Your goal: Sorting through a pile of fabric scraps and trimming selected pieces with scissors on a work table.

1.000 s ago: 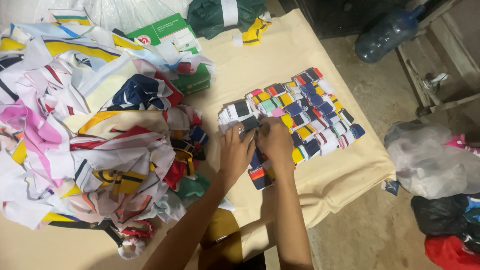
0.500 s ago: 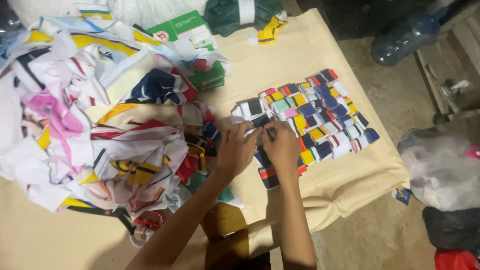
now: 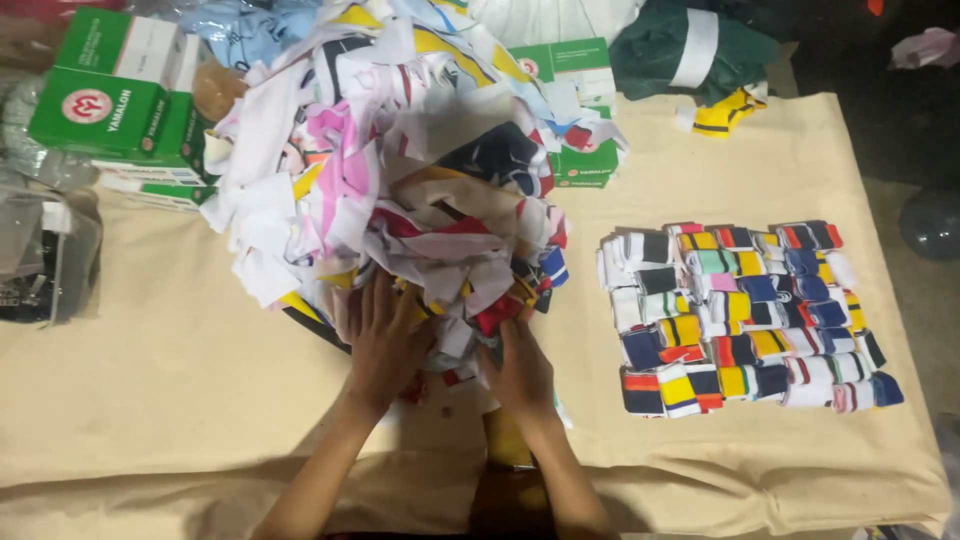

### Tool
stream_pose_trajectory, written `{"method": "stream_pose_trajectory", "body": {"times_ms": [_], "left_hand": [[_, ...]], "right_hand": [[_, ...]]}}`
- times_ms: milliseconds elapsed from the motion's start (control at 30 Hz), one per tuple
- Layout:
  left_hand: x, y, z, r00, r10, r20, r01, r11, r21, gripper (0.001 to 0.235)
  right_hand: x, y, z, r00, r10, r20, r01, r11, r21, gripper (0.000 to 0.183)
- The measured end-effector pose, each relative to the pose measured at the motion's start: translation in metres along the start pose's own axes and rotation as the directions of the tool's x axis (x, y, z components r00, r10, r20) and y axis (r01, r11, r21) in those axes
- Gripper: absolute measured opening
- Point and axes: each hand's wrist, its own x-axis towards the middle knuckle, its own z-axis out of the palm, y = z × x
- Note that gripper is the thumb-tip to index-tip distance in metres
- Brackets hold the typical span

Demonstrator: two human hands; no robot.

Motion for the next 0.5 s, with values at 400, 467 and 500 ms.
{"method": "stream_pose_trajectory", "body": {"times_ms": [400, 467, 500], "left_hand": [[0.038, -0.001, 0.062, 0.960, 0.160, 0.230, -0.125, 0.979, -0.161, 0.072], [0.039, 0.017, 0.089, 0.925, 0.260, 0.277, -0.187, 0.946, -0.263, 0.066], [0.036, 0.029, 0.103, 0.880, 0.356, 0.314, -0.232, 0.900, -0.370, 0.060]], "right_hand": [[0.029, -0.006, -0.036, 0.814, -0.009, -0.580, 0.104, 0.986, 0.132, 0.051], [0.039, -0.034, -0.047, 0.810, -0.126, -0.572, 0.255, 0.955, 0.152, 0.053], [0.042, -0.046, -0.054, 0.793, -0.239, -0.561, 0.394, 0.903, 0.172, 0.056]]}}
